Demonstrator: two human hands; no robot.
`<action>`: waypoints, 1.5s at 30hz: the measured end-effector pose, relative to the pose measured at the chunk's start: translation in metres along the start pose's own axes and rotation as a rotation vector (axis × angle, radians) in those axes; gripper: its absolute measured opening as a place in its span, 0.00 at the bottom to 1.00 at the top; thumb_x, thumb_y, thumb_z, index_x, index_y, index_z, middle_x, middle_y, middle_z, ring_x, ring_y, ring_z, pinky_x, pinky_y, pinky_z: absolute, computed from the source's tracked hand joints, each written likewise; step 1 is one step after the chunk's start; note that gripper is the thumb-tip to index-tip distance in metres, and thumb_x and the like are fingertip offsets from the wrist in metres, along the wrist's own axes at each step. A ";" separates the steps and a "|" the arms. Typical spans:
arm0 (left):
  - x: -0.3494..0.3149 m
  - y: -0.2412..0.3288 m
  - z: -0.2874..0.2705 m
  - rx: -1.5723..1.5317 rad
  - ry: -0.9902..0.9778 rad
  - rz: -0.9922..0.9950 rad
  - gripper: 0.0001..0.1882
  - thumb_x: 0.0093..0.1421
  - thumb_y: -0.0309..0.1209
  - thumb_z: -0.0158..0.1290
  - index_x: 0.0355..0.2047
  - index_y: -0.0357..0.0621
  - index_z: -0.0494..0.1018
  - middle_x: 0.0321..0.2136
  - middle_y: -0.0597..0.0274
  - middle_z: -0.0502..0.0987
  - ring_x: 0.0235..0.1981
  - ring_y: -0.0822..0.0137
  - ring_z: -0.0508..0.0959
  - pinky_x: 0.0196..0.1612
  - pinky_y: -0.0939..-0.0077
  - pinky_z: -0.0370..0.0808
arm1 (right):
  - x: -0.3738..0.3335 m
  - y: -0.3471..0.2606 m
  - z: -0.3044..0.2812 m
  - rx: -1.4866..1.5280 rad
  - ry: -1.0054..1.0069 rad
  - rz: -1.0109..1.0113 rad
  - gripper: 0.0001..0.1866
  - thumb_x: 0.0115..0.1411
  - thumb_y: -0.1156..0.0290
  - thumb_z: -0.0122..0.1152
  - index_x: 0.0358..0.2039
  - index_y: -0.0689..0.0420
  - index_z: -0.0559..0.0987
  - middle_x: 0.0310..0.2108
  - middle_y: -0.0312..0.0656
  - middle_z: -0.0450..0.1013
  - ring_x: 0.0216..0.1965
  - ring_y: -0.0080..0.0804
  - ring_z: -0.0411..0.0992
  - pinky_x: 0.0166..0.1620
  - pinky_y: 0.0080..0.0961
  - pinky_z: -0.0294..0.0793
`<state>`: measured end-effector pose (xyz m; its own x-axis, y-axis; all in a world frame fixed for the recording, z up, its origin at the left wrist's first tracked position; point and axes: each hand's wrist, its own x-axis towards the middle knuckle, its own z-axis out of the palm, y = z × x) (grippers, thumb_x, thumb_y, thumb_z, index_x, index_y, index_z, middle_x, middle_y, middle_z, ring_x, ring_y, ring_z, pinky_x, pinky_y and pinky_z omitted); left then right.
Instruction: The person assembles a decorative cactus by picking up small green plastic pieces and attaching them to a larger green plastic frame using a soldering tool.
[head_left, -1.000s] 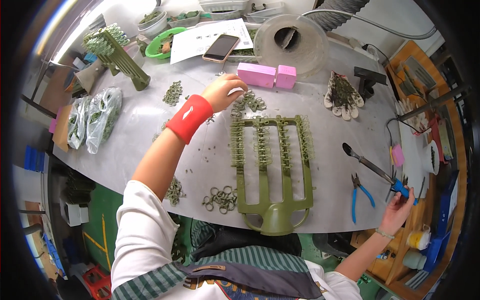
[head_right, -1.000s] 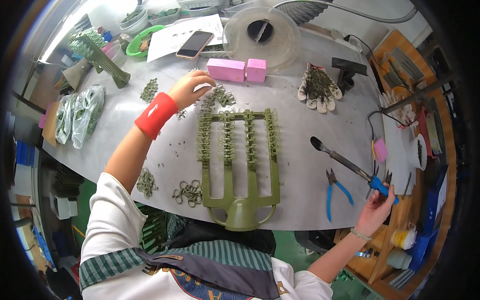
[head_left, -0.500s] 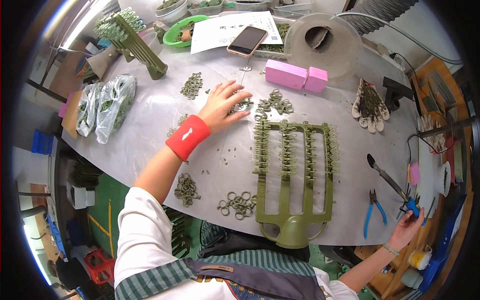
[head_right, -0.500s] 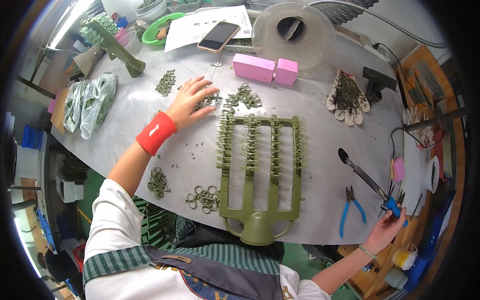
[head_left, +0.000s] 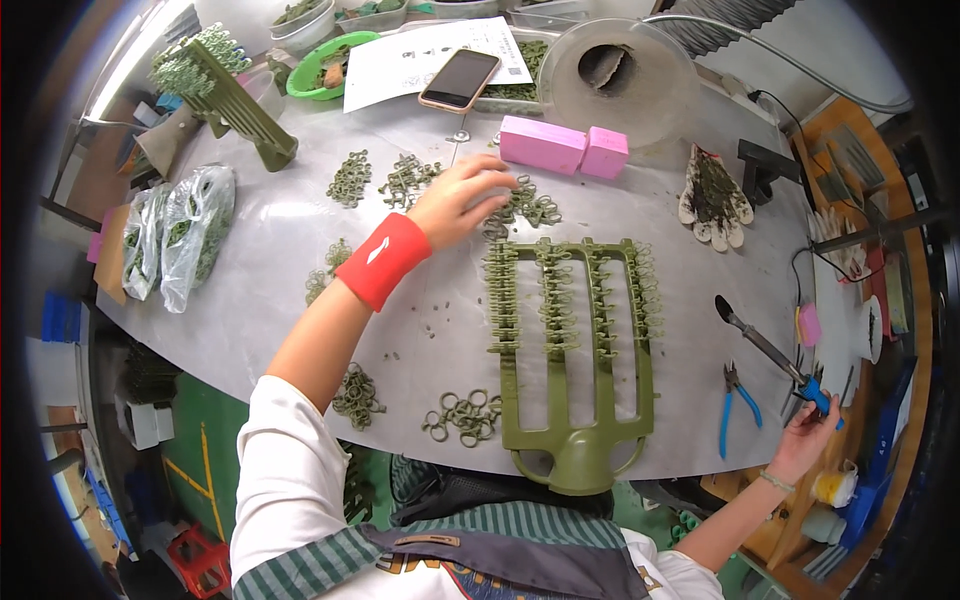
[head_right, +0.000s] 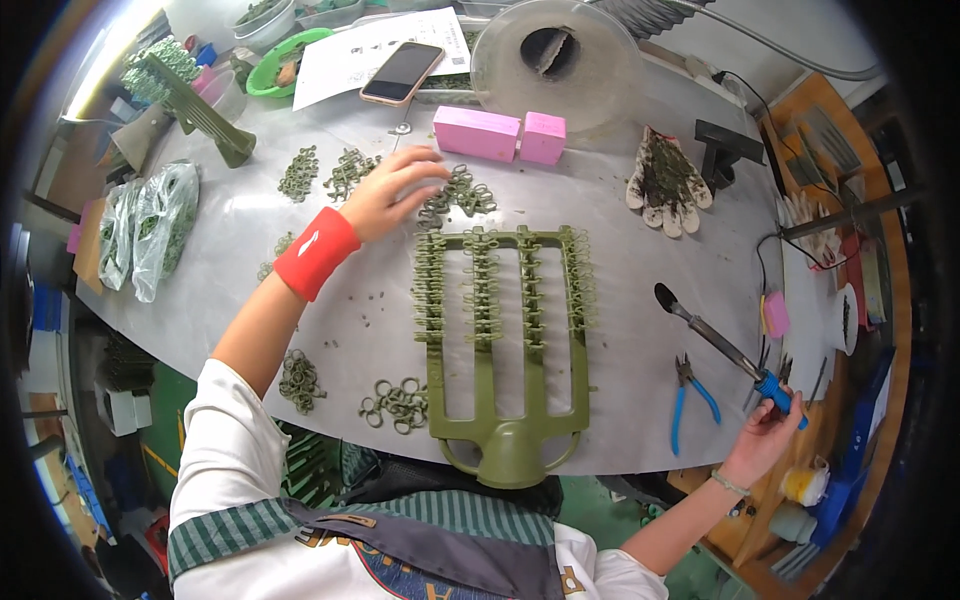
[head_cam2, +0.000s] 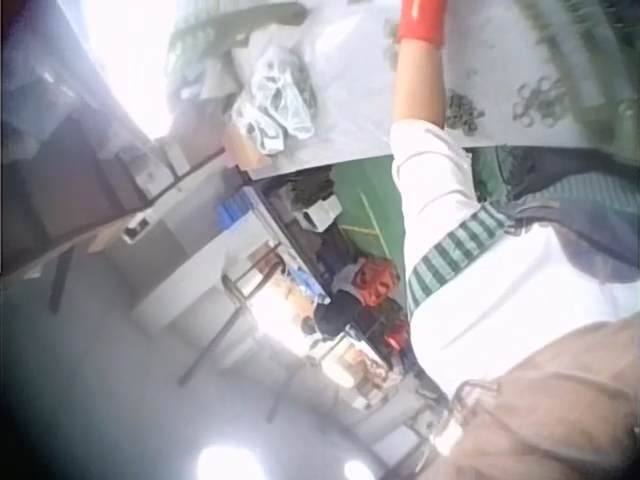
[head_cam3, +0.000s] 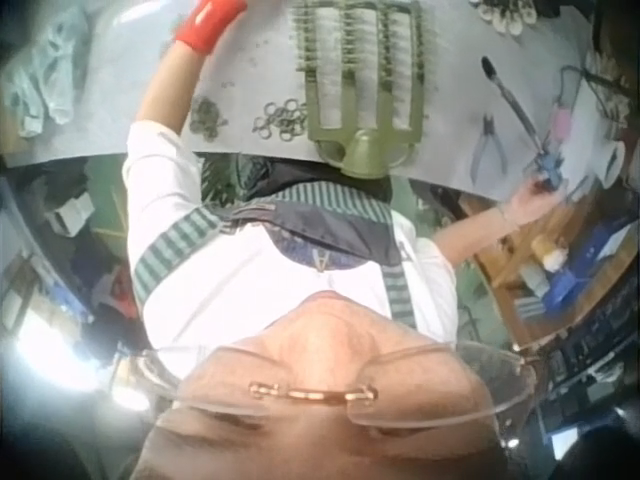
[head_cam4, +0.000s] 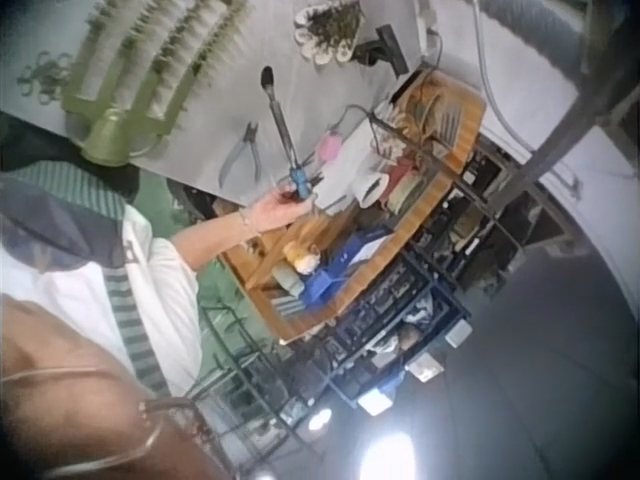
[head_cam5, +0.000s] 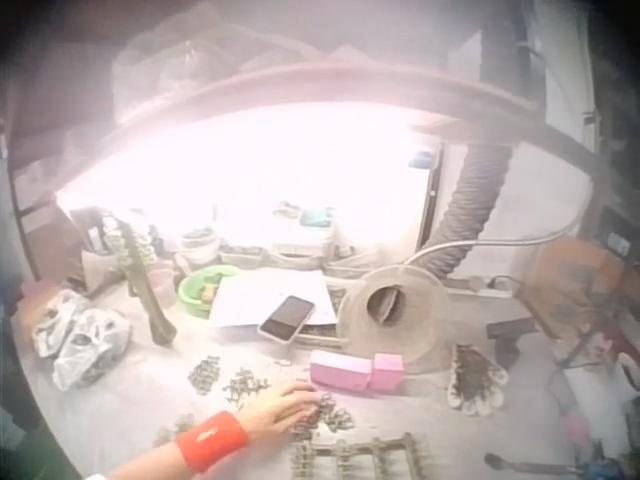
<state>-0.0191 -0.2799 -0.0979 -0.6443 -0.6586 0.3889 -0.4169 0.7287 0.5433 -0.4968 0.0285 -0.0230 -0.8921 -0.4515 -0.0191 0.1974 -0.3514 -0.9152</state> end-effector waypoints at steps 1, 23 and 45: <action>0.007 0.002 0.004 0.003 -0.022 0.038 0.12 0.60 0.30 0.51 0.44 0.47 0.73 0.50 0.55 0.69 0.56 0.53 0.65 0.57 0.62 0.63 | -0.001 0.001 0.002 0.001 0.009 0.011 0.13 0.59 0.64 0.60 0.39 0.59 0.74 0.34 0.35 0.73 0.25 0.16 0.70 0.26 0.06 0.72; -0.095 0.035 -0.022 -0.003 -0.032 -0.219 0.16 0.55 0.24 0.55 0.45 0.45 0.74 0.50 0.58 0.72 0.53 0.56 0.71 0.52 0.67 0.71 | -0.003 0.010 0.005 -0.009 0.006 0.049 0.13 0.59 0.64 0.60 0.38 0.60 0.73 0.33 0.35 0.73 0.25 0.16 0.68 0.27 0.07 0.72; -0.167 0.240 0.040 -0.099 -0.149 -0.041 0.16 0.46 0.28 0.61 0.37 0.43 0.73 0.26 0.60 0.68 0.26 0.60 0.72 0.27 0.69 0.72 | -0.005 -0.005 -0.023 0.128 -0.077 0.076 0.08 0.59 0.70 0.59 0.33 0.63 0.73 0.25 0.39 0.72 0.24 0.23 0.71 0.27 0.11 0.75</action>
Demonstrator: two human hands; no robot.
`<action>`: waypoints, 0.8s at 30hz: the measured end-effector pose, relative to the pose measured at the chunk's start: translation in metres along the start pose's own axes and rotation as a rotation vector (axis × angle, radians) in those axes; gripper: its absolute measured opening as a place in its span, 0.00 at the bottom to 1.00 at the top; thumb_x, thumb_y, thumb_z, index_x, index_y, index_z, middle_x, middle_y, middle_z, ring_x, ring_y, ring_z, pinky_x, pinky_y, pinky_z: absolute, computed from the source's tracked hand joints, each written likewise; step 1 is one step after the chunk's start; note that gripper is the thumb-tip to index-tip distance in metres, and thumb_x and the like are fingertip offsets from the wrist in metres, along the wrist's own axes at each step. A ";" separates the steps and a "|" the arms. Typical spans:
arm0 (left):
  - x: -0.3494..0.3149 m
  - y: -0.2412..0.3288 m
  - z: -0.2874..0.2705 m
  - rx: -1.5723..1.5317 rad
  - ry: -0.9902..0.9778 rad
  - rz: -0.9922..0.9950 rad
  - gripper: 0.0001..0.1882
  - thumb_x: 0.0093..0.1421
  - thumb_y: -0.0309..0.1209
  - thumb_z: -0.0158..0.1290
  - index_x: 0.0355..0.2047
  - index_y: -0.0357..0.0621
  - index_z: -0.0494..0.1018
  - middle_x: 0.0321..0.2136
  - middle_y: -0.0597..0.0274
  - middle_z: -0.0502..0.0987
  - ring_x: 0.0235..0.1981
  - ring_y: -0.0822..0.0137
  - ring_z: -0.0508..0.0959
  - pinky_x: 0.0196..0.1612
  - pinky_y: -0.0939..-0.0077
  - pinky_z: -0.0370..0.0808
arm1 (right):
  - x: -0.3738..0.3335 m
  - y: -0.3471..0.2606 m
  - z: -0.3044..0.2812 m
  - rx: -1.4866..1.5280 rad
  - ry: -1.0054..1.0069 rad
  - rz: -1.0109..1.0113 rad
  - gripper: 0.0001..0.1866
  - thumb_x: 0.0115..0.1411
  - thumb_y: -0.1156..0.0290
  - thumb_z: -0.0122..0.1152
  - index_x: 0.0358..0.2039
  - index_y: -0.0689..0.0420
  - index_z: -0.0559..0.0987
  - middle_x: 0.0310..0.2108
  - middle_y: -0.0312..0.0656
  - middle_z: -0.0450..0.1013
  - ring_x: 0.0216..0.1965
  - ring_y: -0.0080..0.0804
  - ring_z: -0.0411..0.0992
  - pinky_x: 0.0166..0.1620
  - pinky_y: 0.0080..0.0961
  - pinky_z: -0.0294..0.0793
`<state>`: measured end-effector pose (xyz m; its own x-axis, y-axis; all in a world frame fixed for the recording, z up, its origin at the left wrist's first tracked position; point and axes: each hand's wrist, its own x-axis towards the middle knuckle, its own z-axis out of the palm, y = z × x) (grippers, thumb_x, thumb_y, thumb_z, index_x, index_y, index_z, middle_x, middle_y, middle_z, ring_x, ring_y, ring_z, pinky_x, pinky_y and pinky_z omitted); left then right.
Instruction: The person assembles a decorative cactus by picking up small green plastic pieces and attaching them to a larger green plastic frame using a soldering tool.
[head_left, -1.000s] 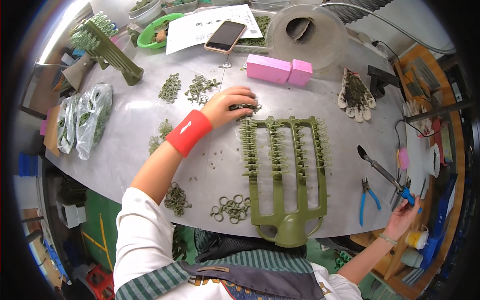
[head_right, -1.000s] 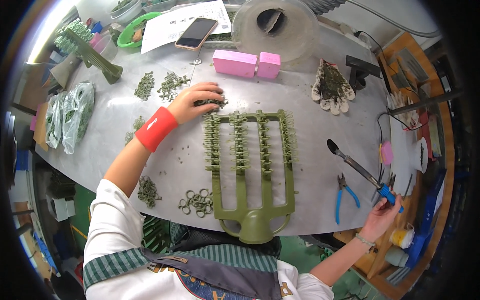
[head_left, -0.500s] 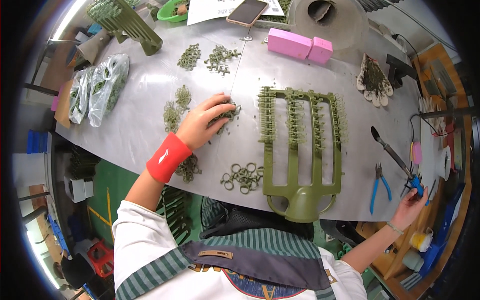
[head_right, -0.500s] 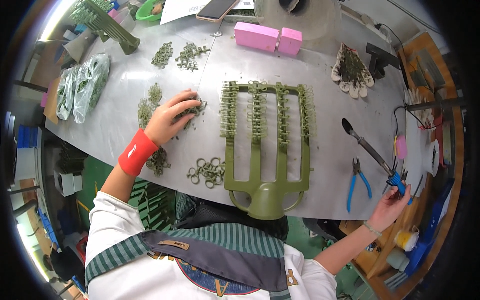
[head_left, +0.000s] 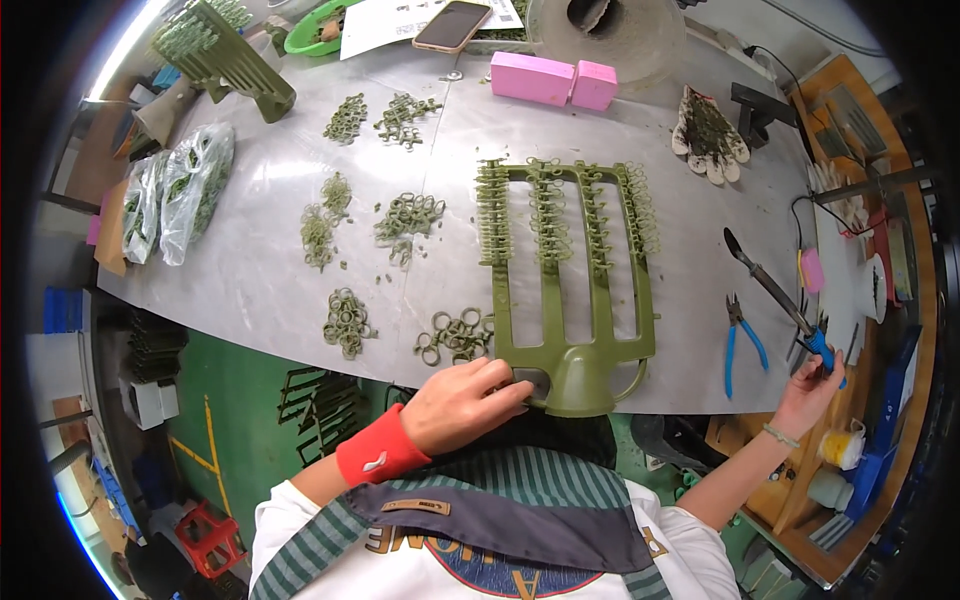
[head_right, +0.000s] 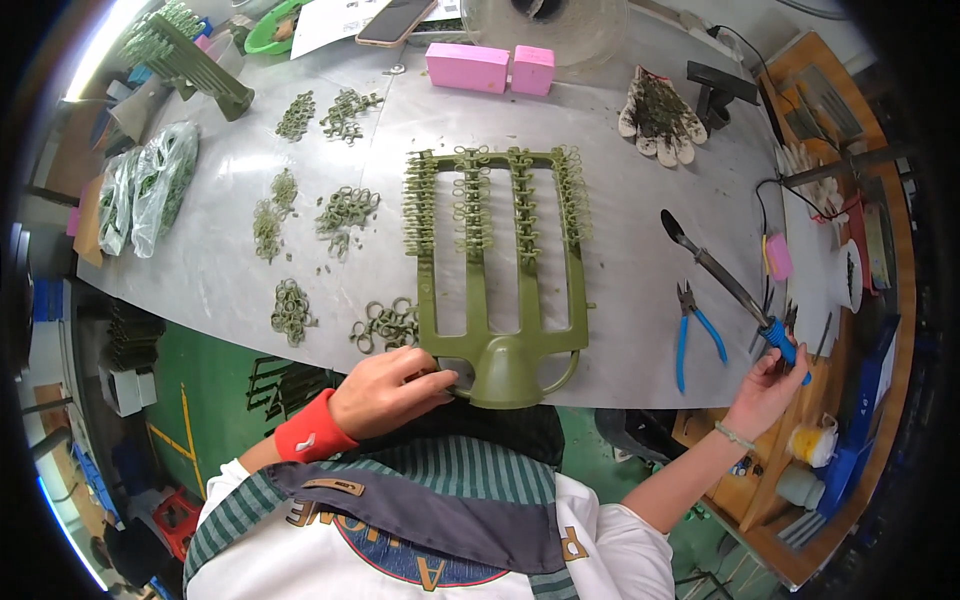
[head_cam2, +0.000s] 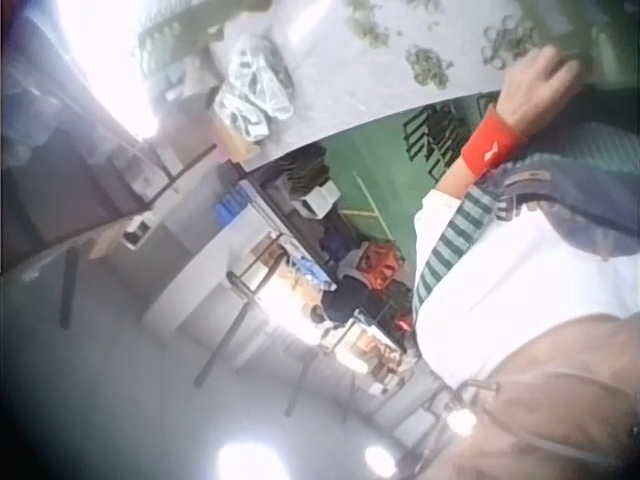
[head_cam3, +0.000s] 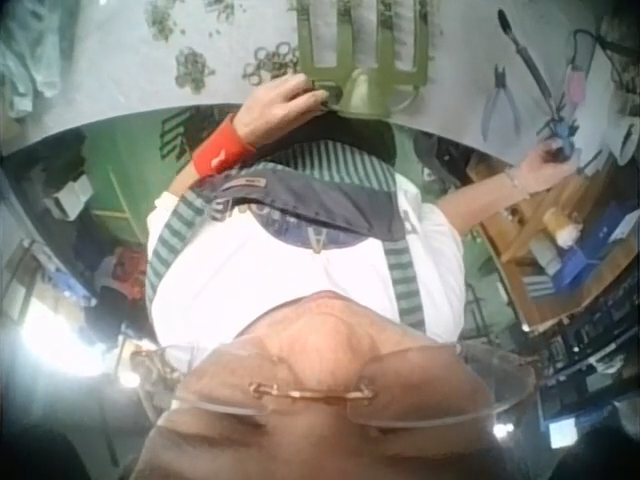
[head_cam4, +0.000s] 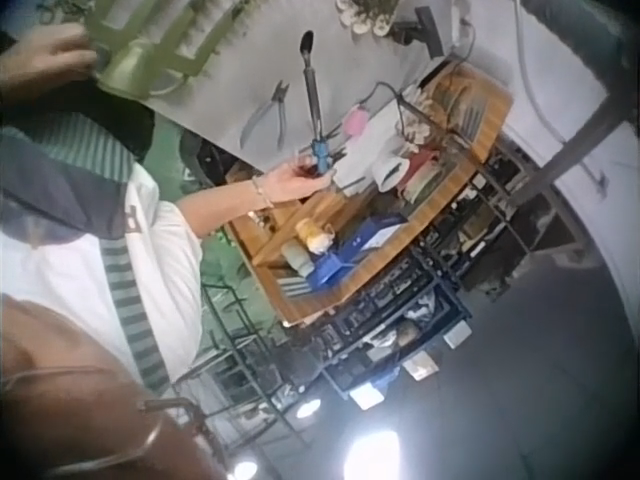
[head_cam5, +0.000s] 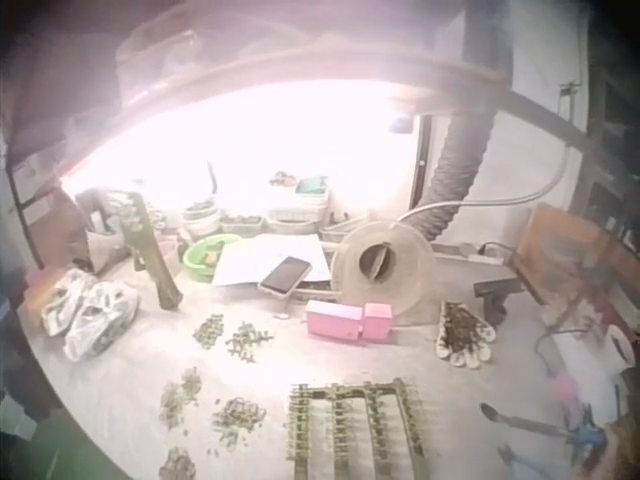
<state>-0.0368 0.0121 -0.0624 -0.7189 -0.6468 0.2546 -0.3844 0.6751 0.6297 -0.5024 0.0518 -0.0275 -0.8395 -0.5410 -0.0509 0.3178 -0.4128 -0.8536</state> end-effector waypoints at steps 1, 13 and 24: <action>-0.002 -0.001 0.004 0.006 0.005 -0.004 0.16 0.46 0.28 0.61 0.37 0.43 0.73 0.26 0.60 0.68 0.26 0.60 0.72 0.27 0.69 0.72 | 0.000 0.000 -0.002 0.010 -0.004 0.006 0.08 0.59 0.70 0.58 0.33 0.63 0.74 0.25 0.39 0.72 0.24 0.23 0.71 0.27 0.11 0.75; -0.009 -0.002 0.018 0.102 0.119 -0.002 0.13 0.48 0.29 0.57 0.35 0.40 0.72 0.27 0.61 0.64 0.28 0.64 0.71 0.27 0.72 0.73 | -0.009 0.005 -0.013 -0.041 0.052 -0.011 0.11 0.59 0.69 0.58 0.40 0.61 0.74 0.29 0.40 0.71 0.26 0.22 0.70 0.29 0.10 0.72; -0.038 -0.032 -0.047 0.253 0.552 -0.522 0.11 0.52 0.27 0.59 0.35 0.40 0.71 0.30 0.56 0.74 0.26 0.62 0.76 0.30 0.71 0.73 | -0.010 0.003 -0.014 -0.075 0.049 -0.062 0.12 0.60 0.69 0.56 0.43 0.62 0.73 0.35 0.41 0.71 0.29 0.21 0.70 0.29 0.10 0.72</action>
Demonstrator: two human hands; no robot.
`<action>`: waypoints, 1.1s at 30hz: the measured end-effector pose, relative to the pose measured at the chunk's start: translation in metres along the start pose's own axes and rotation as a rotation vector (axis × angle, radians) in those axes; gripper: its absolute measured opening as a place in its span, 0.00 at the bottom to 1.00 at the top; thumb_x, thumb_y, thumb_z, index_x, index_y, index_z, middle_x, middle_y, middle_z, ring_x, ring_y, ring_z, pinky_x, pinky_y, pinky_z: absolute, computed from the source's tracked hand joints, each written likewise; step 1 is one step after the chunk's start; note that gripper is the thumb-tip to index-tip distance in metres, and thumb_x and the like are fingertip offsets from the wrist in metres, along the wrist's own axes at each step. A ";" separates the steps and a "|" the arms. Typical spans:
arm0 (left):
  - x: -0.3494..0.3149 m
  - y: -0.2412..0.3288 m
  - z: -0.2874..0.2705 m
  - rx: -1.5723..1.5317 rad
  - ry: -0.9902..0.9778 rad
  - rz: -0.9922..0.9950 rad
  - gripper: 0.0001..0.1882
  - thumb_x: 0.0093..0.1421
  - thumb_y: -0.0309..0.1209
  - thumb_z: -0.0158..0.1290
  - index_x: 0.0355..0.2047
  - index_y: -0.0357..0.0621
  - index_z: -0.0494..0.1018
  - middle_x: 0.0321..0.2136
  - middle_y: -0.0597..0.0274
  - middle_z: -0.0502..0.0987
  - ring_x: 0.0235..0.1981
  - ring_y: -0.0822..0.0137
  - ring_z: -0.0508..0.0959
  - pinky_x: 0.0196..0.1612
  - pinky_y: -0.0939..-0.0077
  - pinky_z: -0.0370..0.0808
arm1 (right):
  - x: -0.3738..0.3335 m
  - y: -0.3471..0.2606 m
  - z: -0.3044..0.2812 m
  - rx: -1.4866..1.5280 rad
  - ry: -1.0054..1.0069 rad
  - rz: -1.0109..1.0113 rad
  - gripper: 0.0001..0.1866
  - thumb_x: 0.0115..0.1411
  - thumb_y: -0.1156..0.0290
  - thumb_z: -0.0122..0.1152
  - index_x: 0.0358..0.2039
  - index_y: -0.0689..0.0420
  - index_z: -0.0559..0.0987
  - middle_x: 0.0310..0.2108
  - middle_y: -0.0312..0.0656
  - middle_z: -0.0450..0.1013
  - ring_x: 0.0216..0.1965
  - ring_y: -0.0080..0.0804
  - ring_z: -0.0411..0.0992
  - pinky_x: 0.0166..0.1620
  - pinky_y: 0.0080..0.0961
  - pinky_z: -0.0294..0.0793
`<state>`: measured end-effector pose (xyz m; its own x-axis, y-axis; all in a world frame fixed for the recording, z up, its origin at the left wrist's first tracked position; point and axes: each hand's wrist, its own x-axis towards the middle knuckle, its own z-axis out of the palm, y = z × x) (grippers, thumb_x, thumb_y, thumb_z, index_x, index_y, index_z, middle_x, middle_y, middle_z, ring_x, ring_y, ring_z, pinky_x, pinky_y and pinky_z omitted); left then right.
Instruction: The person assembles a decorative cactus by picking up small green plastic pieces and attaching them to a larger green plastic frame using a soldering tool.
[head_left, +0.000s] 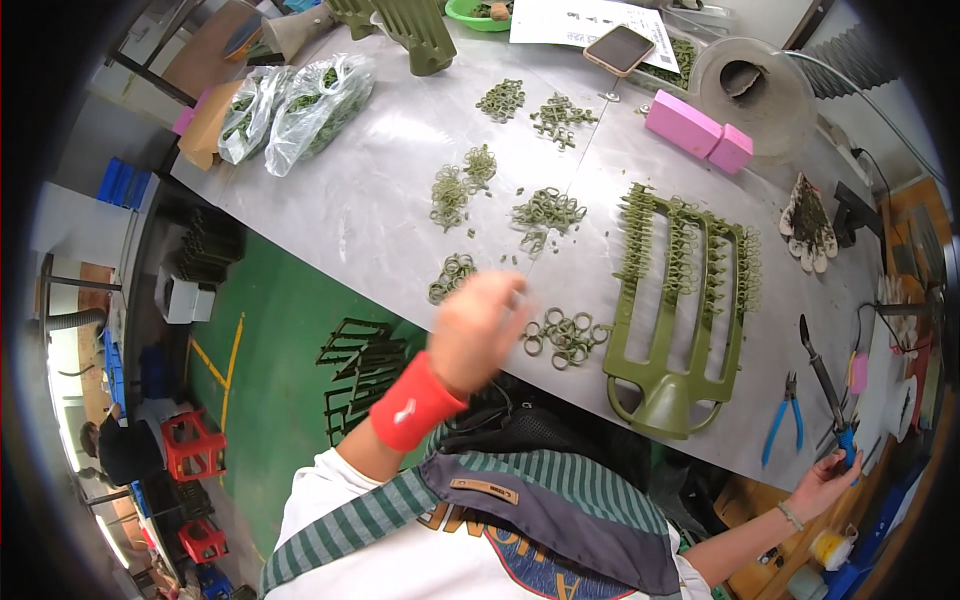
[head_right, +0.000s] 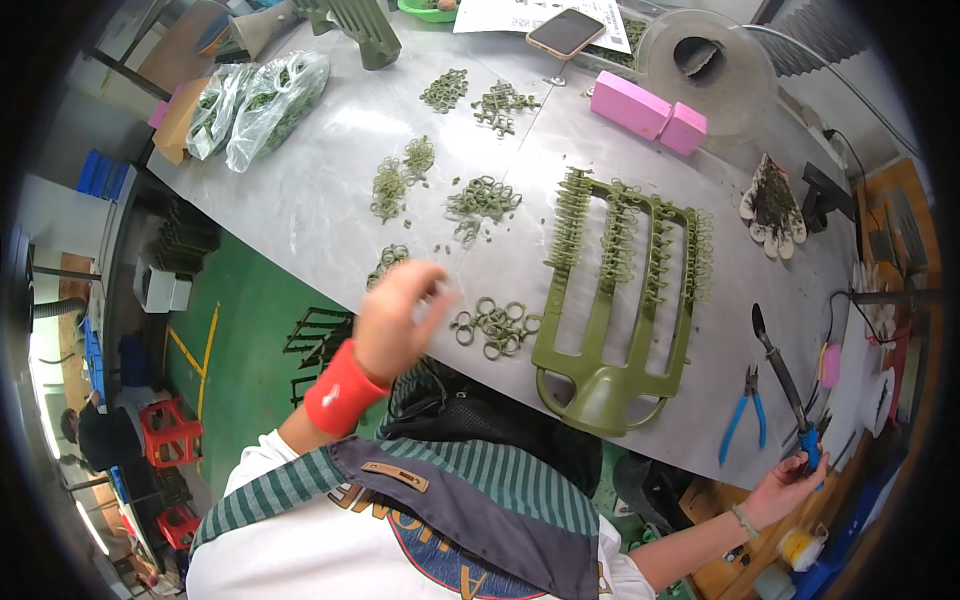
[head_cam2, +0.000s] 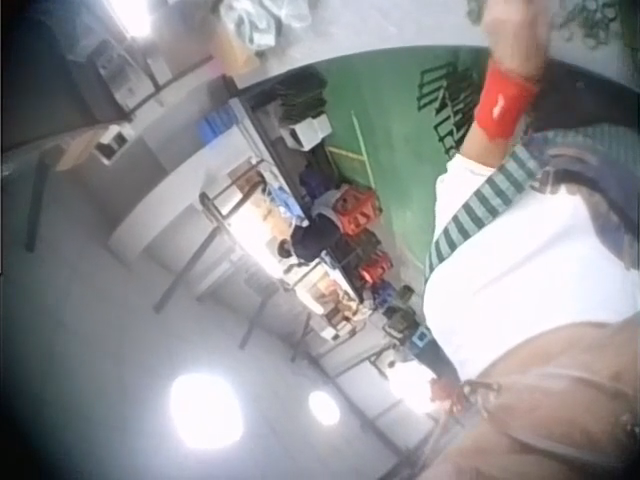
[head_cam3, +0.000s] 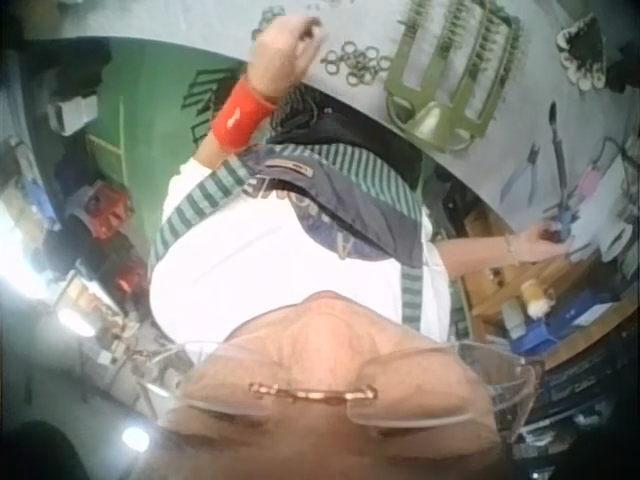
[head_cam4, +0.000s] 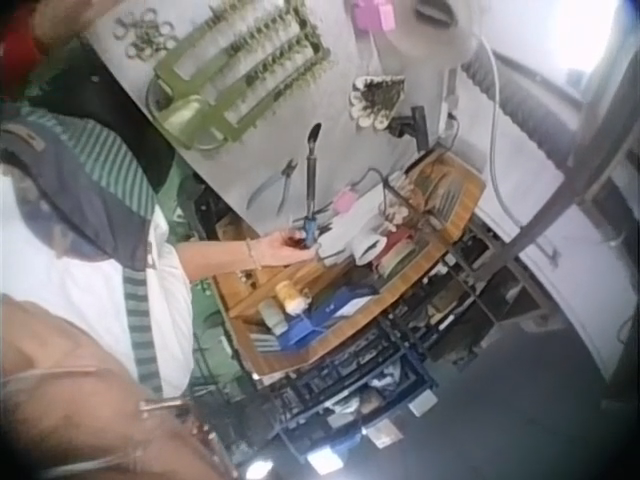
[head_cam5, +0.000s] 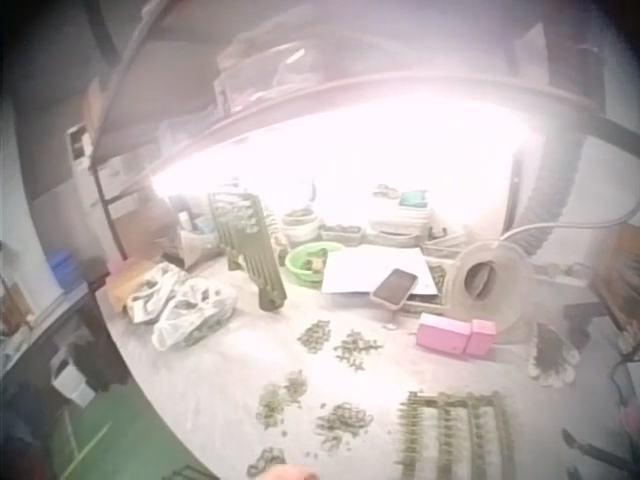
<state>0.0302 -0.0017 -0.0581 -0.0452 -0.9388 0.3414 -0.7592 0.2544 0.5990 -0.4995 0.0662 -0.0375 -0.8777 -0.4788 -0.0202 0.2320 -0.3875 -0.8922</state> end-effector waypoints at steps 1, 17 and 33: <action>0.005 -0.016 -0.010 0.227 0.030 0.001 0.11 0.53 0.28 0.58 0.35 0.40 0.71 0.30 0.55 0.73 0.28 0.58 0.75 0.33 0.69 0.73 | -0.001 0.000 0.001 -0.001 -0.014 0.003 0.13 0.60 0.69 0.57 0.42 0.62 0.73 0.35 0.40 0.71 0.29 0.21 0.70 0.28 0.10 0.72; 0.017 -0.048 -0.022 -0.058 -0.061 -0.184 0.09 0.51 0.23 0.58 0.34 0.41 0.74 0.31 0.60 0.74 0.28 0.65 0.74 0.32 0.76 0.72 | -0.017 -0.002 0.022 0.037 -0.078 0.054 0.13 0.57 0.69 0.61 0.38 0.62 0.72 0.29 0.40 0.73 0.24 0.20 0.72 0.25 0.08 0.74; 0.022 -0.041 0.015 0.430 -0.098 0.199 0.07 0.46 0.27 0.59 0.27 0.47 0.73 0.28 0.65 0.73 0.36 0.61 0.71 0.39 0.68 0.66 | -0.024 -0.003 0.027 0.019 -0.058 0.049 0.12 0.57 0.67 0.62 0.38 0.61 0.74 0.29 0.38 0.72 0.24 0.18 0.68 0.25 0.08 0.72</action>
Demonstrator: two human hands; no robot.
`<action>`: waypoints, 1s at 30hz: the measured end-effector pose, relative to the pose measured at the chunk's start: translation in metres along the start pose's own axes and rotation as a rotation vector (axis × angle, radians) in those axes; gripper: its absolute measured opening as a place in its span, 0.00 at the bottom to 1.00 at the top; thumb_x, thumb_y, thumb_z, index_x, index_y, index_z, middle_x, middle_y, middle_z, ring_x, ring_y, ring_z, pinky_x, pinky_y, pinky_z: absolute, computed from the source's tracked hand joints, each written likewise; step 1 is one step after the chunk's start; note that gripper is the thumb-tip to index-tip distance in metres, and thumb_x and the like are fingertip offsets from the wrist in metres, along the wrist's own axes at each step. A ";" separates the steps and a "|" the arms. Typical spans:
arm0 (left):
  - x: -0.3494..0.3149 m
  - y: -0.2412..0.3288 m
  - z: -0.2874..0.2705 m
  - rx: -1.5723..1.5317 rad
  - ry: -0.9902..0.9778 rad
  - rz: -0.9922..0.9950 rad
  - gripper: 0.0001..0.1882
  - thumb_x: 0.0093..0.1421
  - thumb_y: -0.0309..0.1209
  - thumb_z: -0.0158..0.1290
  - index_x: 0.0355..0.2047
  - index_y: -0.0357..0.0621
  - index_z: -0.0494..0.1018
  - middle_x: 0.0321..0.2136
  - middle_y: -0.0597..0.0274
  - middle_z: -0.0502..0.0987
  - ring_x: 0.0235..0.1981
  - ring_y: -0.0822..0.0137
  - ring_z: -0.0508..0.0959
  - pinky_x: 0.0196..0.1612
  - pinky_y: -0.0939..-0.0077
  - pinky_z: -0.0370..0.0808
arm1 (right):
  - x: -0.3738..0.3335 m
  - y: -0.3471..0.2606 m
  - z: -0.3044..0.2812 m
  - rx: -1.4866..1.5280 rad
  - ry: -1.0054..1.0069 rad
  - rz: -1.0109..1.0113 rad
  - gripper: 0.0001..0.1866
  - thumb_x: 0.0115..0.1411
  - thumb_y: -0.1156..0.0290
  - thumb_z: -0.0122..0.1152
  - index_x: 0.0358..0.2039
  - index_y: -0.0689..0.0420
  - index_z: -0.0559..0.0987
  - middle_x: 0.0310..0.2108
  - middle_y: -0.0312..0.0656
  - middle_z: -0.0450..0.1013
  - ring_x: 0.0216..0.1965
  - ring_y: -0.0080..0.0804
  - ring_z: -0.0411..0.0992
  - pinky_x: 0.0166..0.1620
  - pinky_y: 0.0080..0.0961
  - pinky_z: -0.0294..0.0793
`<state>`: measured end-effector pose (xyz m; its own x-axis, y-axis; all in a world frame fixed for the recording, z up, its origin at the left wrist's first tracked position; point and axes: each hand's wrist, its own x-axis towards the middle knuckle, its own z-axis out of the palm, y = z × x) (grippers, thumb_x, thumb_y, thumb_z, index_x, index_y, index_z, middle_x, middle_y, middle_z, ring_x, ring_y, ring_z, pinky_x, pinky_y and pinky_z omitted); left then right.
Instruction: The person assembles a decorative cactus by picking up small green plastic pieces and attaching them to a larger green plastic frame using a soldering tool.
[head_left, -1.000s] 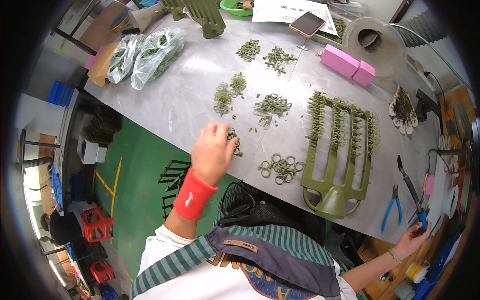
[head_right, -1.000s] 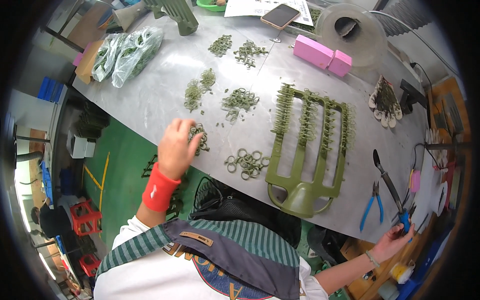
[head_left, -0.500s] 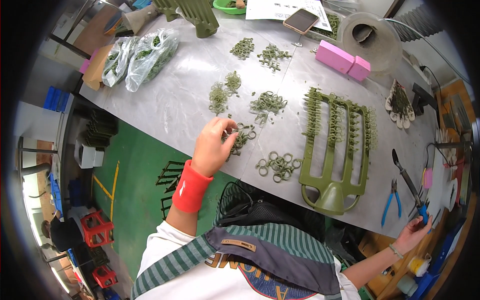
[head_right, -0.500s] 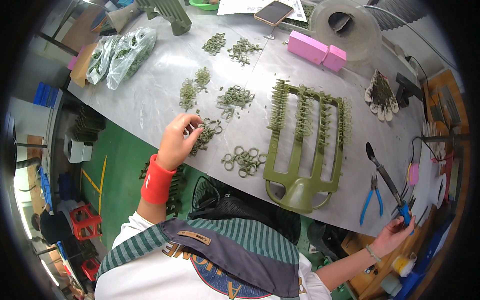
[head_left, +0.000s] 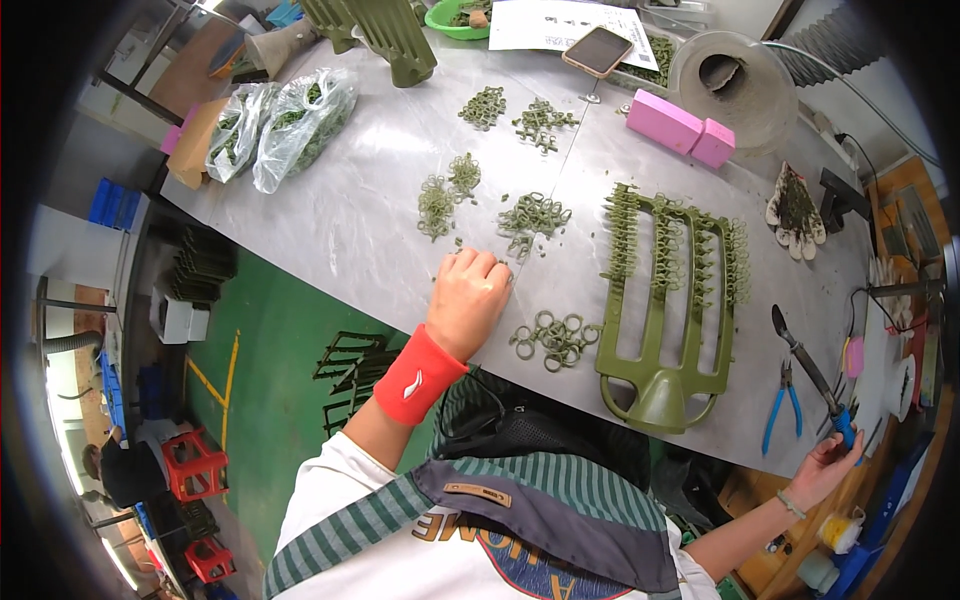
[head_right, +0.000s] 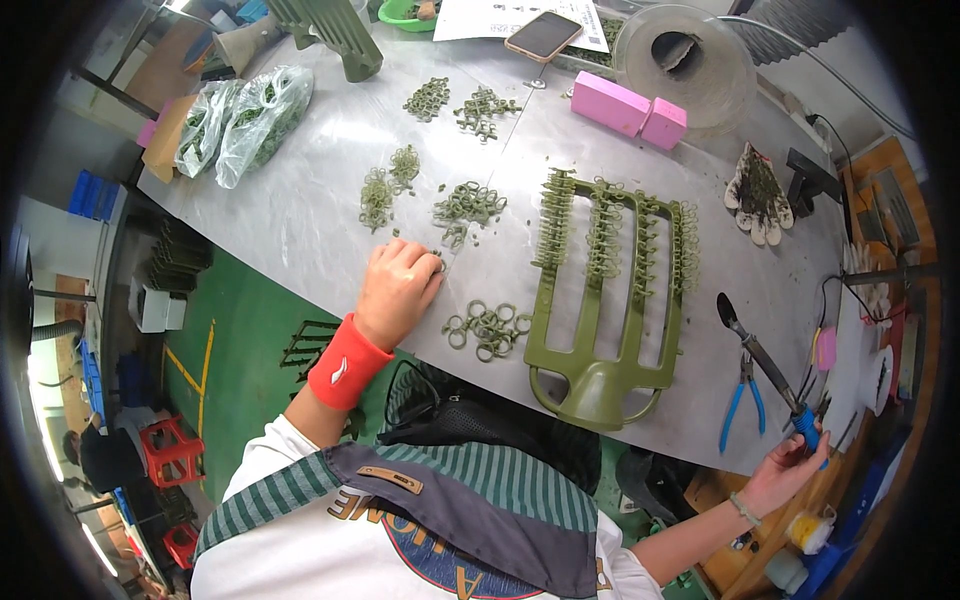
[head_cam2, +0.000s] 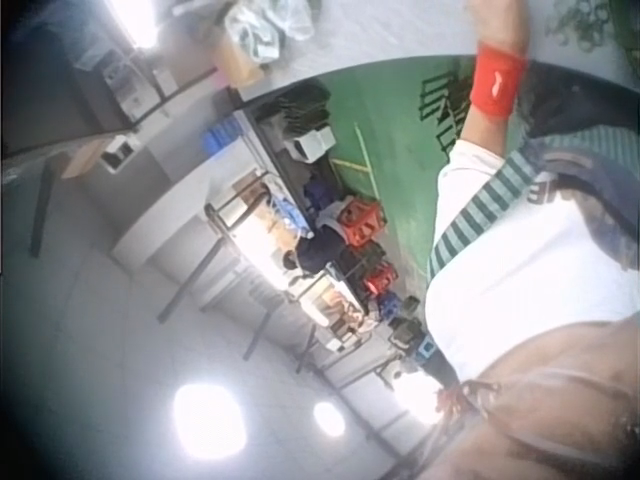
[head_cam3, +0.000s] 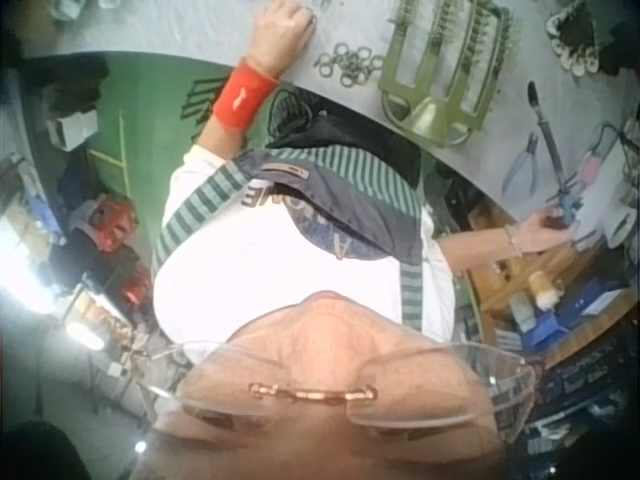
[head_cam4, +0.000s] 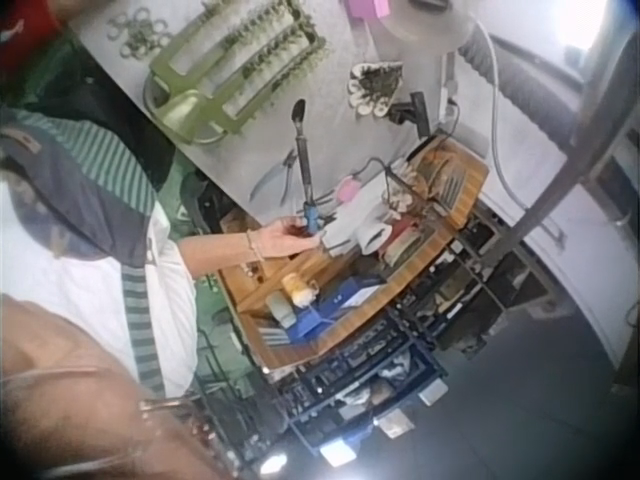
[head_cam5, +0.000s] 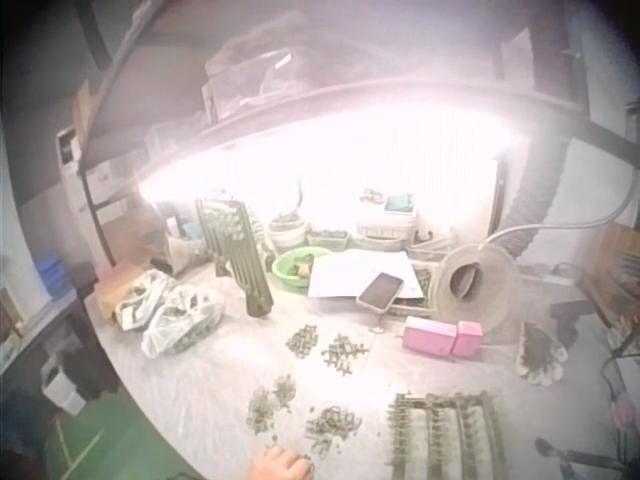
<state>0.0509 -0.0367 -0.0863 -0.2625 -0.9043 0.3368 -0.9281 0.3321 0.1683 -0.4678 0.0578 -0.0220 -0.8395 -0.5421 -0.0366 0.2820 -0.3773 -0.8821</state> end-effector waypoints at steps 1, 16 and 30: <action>0.000 0.001 0.000 0.015 -0.002 0.008 0.07 0.46 0.28 0.59 0.27 0.47 0.73 0.28 0.66 0.73 0.36 0.62 0.71 0.40 0.69 0.66 | 0.000 0.000 -0.001 0.001 -0.014 0.002 0.12 0.57 0.67 0.61 0.38 0.61 0.74 0.30 0.37 0.72 0.24 0.18 0.68 0.25 0.08 0.71; -0.002 0.008 -0.021 -0.069 0.062 -0.147 0.08 0.46 0.24 0.57 0.28 0.45 0.73 0.29 0.63 0.70 0.37 0.58 0.69 0.41 0.65 0.66 | -0.002 0.002 -0.002 -0.033 -0.031 0.018 0.13 0.59 0.65 0.59 0.39 0.61 0.75 0.30 0.36 0.73 0.24 0.15 0.68 0.25 0.07 0.71; -0.040 0.136 -0.012 -2.176 -0.739 -1.020 0.24 0.63 0.22 0.46 0.59 0.44 0.57 0.55 0.63 0.65 0.55 0.72 0.66 0.56 0.77 0.64 | -0.005 0.005 0.005 0.003 0.026 0.004 0.12 0.58 0.64 0.60 0.36 0.60 0.75 0.27 0.34 0.73 0.23 0.15 0.69 0.24 0.06 0.71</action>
<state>-0.0617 0.0482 -0.0653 -0.5627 -0.6366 -0.5273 0.5005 -0.7701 0.3956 -0.4600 0.0548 -0.0236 -0.8503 -0.5237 -0.0521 0.2864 -0.3775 -0.8806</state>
